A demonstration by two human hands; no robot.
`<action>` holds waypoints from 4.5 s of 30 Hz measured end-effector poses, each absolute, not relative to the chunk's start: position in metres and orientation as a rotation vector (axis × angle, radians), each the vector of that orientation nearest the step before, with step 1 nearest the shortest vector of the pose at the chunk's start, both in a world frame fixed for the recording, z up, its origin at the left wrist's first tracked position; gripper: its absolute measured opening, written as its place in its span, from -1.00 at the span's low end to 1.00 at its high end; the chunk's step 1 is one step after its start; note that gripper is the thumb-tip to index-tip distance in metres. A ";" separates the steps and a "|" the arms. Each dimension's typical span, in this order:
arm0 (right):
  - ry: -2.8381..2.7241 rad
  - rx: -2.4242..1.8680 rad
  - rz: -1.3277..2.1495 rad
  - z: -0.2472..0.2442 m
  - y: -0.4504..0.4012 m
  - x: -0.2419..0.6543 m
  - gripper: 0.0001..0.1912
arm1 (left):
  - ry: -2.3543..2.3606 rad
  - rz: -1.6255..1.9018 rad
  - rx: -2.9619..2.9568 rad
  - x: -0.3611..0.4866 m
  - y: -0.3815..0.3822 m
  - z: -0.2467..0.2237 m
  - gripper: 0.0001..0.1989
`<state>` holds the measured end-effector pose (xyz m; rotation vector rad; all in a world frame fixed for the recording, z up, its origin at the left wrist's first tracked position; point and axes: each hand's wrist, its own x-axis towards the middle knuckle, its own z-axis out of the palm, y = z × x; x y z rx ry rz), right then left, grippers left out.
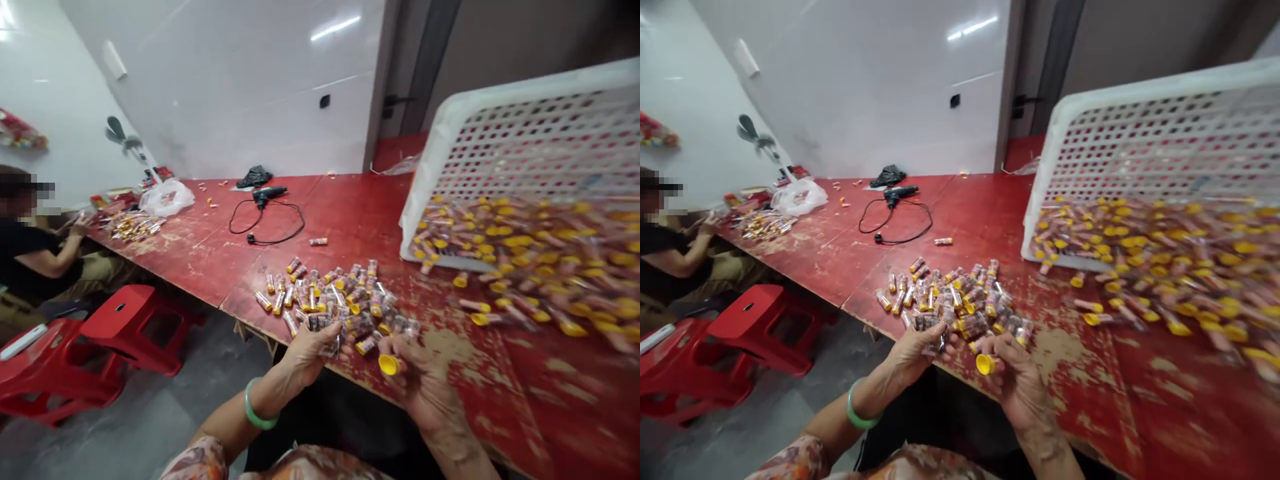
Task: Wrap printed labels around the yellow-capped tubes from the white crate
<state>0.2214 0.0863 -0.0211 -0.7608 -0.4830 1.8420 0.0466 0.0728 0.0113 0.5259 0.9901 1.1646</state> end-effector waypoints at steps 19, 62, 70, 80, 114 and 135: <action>-0.927 -1.160 1.728 -0.014 0.097 0.269 -0.81 | 1.198 0.902 0.857 0.095 0.076 -0.007 -0.68; -1.804 -1.066 -0.001 -0.022 0.019 0.289 -0.67 | 0.962 0.887 0.011 0.129 0.065 0.000 -0.63; -1.689 -1.110 0.038 -0.022 0.018 0.278 -0.69 | 0.981 0.902 0.066 0.130 0.065 -0.006 -0.61; -1.737 -1.116 -0.025 -0.018 0.016 0.281 -0.67 | 0.987 0.993 0.096 0.128 0.070 -0.004 -0.60; -1.709 -1.122 -0.331 -0.038 0.018 0.260 -0.53 | 1.001 1.079 0.385 0.135 0.053 -0.009 -0.66; -2.359 -1.275 -0.061 -0.047 0.126 0.259 -0.81 | 1.257 1.158 0.293 0.089 0.050 -0.035 -0.58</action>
